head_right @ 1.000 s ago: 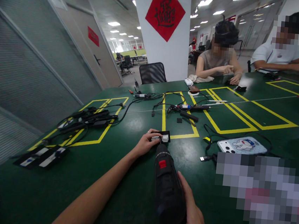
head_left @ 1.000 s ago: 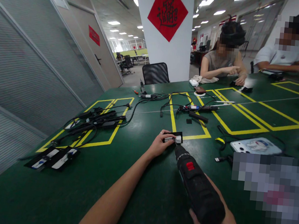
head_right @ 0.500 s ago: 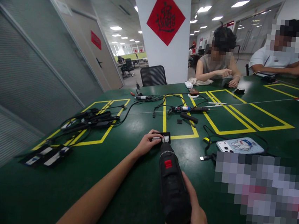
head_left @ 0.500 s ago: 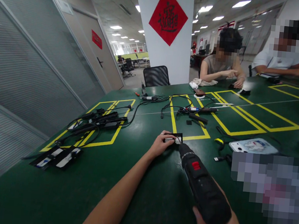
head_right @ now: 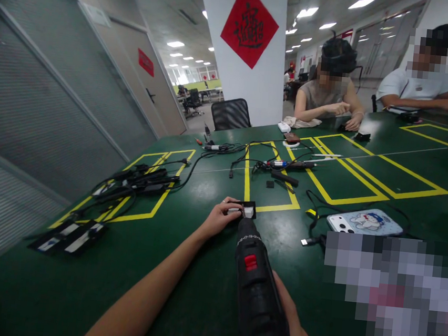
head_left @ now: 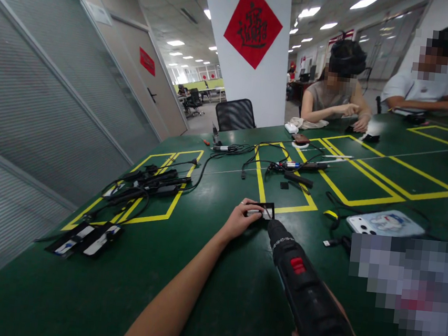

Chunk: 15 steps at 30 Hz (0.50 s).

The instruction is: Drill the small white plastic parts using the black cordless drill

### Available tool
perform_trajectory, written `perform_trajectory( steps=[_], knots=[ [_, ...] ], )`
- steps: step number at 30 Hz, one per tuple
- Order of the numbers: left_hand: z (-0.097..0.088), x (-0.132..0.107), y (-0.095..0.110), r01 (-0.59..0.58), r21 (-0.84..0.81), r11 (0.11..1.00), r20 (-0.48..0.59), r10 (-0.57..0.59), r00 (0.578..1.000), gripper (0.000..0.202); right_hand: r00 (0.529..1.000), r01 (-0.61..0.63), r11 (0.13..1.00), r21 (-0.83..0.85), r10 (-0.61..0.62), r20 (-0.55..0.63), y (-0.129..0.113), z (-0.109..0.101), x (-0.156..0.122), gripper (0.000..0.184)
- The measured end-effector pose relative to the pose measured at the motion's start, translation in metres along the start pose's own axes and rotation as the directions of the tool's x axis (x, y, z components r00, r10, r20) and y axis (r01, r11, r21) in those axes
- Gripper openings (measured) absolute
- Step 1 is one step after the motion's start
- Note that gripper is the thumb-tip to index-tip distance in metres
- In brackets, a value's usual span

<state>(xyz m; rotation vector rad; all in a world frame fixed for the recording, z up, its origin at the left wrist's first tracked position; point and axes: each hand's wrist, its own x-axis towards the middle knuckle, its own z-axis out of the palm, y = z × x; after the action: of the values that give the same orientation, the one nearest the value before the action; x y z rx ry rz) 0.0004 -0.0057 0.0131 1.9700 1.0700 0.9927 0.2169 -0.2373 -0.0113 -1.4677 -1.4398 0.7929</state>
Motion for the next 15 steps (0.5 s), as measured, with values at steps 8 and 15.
perform_trajectory(
  steps=[8,15],
  knots=[
    [0.001,0.0,0.0,-0.002,0.039,0.999,-0.045,0.004,0.999,0.022,0.995,-0.082,0.996,-0.028,0.084,0.057,-0.045,-0.007,0.012,0.074],
    [0.0,0.001,0.001,0.019,0.092,0.996,-0.091,-0.01,0.996,0.021,0.996,-0.062,0.998,0.008,0.062,0.062,-0.049,-0.007,0.015,0.077]
  ],
)
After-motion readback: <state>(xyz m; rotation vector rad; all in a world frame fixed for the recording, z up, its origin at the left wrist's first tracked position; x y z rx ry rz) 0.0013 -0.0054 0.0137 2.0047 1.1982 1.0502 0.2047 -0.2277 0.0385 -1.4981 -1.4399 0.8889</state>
